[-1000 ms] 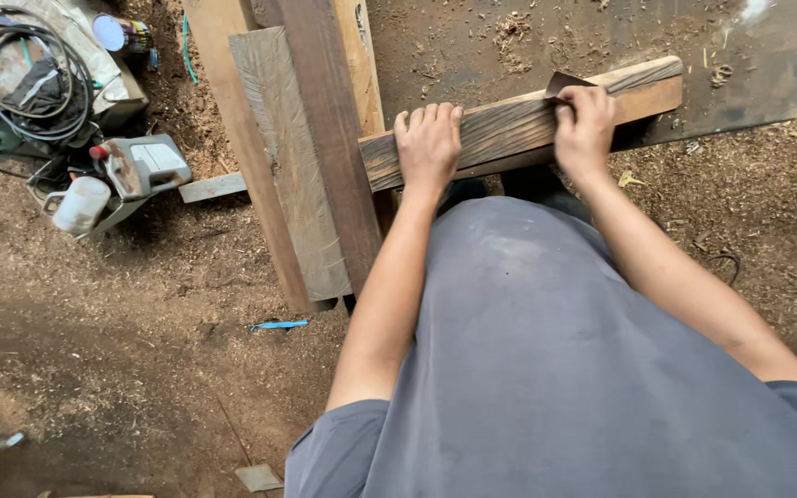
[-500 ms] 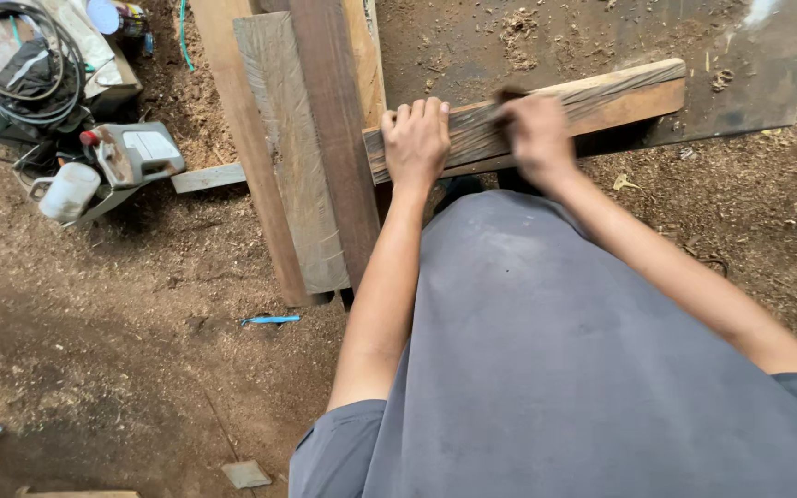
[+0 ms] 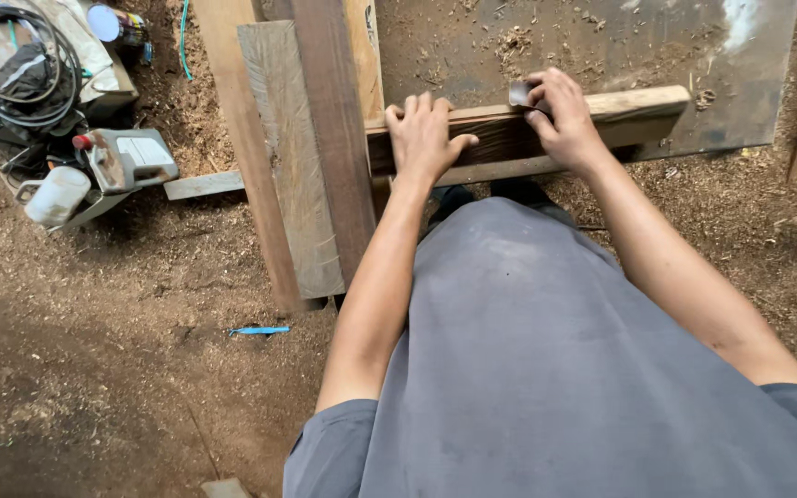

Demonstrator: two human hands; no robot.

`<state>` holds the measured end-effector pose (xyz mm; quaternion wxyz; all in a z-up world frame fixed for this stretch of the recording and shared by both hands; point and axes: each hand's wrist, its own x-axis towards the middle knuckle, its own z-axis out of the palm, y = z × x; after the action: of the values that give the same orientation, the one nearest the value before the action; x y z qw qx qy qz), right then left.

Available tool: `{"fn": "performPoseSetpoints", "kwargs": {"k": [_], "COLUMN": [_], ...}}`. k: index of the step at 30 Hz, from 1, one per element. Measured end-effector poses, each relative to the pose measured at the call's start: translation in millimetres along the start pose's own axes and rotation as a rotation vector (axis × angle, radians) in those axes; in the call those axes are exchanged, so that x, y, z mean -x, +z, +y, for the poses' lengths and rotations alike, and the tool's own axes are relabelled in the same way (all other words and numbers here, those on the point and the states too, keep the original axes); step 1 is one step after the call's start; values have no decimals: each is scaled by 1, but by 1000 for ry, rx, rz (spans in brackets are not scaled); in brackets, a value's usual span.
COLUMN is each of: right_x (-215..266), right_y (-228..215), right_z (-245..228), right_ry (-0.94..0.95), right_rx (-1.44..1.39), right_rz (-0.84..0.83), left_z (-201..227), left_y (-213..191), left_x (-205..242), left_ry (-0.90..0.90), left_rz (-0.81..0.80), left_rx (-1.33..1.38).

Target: The person sands different pieces of wood by hand using sandpaper.

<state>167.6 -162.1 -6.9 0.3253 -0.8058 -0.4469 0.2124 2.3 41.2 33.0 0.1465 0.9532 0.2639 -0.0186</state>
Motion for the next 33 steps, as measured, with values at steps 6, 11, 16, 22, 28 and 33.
{"fn": "performPoseSetpoints", "kwargs": {"k": [6,11,16,22,28,33], "right_x": [6,6,4,12,18,22], "right_y": [1,2,-7,4,0,-8], "right_z": [-47,-49,-56,-78,-81,-67], "right_ry": [82,109,-33,-153,-49,-100], "right_rx": [-191,-195,-170,-74,-183,75], "right_rz": [-235,-153,-20,-173,-253,-215], "left_z": [-3,-4,4,9,5,11], "left_y": [9,6,-4,2,9,4], "left_x": [20,28,44,65,74,72], "left_ry": [189,270,207,145,135,50], "left_rz": [115,169,134,127,143,86], "left_rx": [-126,-89,44,47,87,91]}}
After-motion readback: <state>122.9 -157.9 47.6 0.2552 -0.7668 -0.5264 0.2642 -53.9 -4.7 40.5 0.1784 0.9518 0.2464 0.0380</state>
